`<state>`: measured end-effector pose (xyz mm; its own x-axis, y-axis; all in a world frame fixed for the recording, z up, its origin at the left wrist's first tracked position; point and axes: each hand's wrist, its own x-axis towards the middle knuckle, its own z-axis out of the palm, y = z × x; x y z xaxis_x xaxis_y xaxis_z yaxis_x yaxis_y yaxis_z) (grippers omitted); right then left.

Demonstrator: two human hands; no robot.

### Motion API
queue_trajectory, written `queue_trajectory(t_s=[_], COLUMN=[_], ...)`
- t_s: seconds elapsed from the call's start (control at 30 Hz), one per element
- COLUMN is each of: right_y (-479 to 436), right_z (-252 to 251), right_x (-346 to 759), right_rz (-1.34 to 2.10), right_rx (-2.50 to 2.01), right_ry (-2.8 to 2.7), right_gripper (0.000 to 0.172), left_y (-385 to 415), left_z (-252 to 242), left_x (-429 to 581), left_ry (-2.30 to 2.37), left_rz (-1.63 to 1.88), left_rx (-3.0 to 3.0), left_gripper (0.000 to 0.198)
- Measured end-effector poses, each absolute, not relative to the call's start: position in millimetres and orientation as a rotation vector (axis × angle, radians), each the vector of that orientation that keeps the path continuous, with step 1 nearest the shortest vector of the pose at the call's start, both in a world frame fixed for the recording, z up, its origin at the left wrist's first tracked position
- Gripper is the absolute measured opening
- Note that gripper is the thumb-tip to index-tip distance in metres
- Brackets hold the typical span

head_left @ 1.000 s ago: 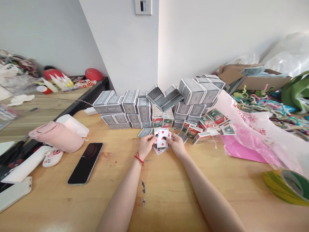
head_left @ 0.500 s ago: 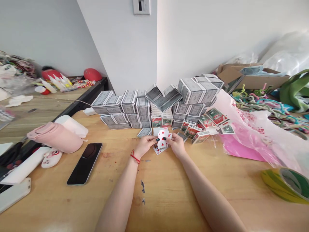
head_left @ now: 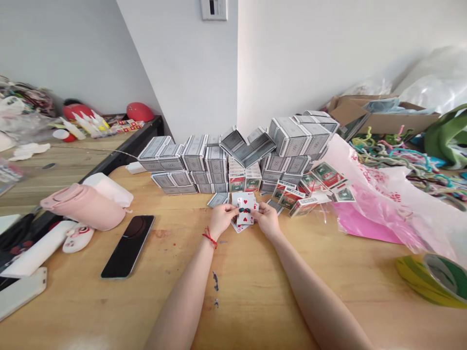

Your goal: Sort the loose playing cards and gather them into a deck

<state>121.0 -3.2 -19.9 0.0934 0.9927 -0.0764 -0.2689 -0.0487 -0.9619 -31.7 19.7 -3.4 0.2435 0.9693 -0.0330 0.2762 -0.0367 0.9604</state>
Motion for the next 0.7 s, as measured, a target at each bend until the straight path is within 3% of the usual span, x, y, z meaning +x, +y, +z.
queue_trajectory(t_s=[0.43, 0.7], right_y=[-2.1, -4.4], right_z=[-19.0, -13.9], right_x=[117.3, 117.8], right_rz=[1.318, 1.366], right_rx=[-1.099, -1.073], right_ry=[-0.877, -0.889], right_gripper=[0.028, 0.028], left_y=[5.1, 1.6], left_z=[-4.6, -6.8], left_x=[-8.5, -4.5], left_ry=[1.690, 1.847], left_rz=[0.951, 0.842], left_rx=[1.865, 2.048], left_gripper=[0.020, 0.042])
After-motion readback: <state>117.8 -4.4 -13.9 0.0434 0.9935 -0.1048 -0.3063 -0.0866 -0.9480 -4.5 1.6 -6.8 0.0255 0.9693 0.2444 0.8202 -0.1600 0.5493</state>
